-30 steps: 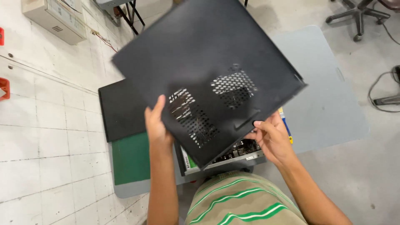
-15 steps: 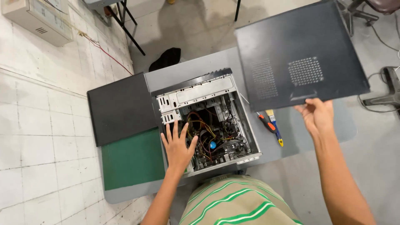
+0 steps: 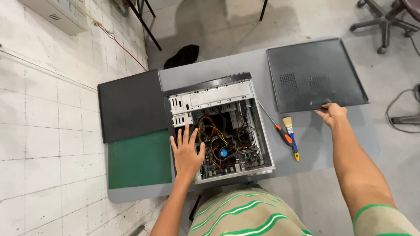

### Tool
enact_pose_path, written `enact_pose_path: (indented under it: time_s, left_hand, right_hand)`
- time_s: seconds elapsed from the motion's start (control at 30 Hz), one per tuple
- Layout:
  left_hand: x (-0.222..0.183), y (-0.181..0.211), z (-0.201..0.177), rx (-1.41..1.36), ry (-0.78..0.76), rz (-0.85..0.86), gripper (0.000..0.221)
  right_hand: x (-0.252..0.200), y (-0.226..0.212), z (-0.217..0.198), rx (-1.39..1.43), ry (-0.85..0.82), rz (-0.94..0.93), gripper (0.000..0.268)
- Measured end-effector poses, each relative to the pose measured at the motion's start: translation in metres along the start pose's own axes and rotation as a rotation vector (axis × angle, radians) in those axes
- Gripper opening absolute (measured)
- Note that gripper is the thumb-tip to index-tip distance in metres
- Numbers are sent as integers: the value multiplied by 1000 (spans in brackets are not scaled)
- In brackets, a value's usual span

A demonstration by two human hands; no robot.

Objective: Opening a computer case and removing internal components including cables and RAM modules.

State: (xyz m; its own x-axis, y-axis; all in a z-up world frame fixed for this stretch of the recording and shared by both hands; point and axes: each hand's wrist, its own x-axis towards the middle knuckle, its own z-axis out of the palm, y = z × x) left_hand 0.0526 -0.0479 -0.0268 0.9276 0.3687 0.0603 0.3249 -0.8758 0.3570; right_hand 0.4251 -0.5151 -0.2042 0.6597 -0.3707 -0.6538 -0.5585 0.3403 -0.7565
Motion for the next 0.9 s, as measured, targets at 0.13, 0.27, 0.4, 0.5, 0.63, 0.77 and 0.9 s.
enact_pose_path:
  time_s: [0.13,0.27,0.4,0.5,0.63,0.77,0.9]
  left_hand:
    - [1,1,-1,-1,-1,-10,55]
    - [1,1,0,3,11,-8,53]
    - [-2,-1,6,13,23,-23,49]
    - [-2,0,2,-6,26,-30,52]
    - [-3,1,1,-22,17,-37,52]
    - [-4,0,2,-41,-4,-34,51]
    - [-3,-3,0,-62,-8,-18,52]
  right_hand:
    - [-7,-3,-8,-227,24,61,24]
    - [14,19,-16,-134,56,34,65]
    - [48,87,-24,-618,216,-819,44]
    - [-151,76,20,-925,-186,-1115,11]
    - [-199,130,26,-1471,-336,-964,34]
    - [-214,142,29,-1575,-344,-904,32]
    - [-194,147,28,-1636,-134,-791,48]
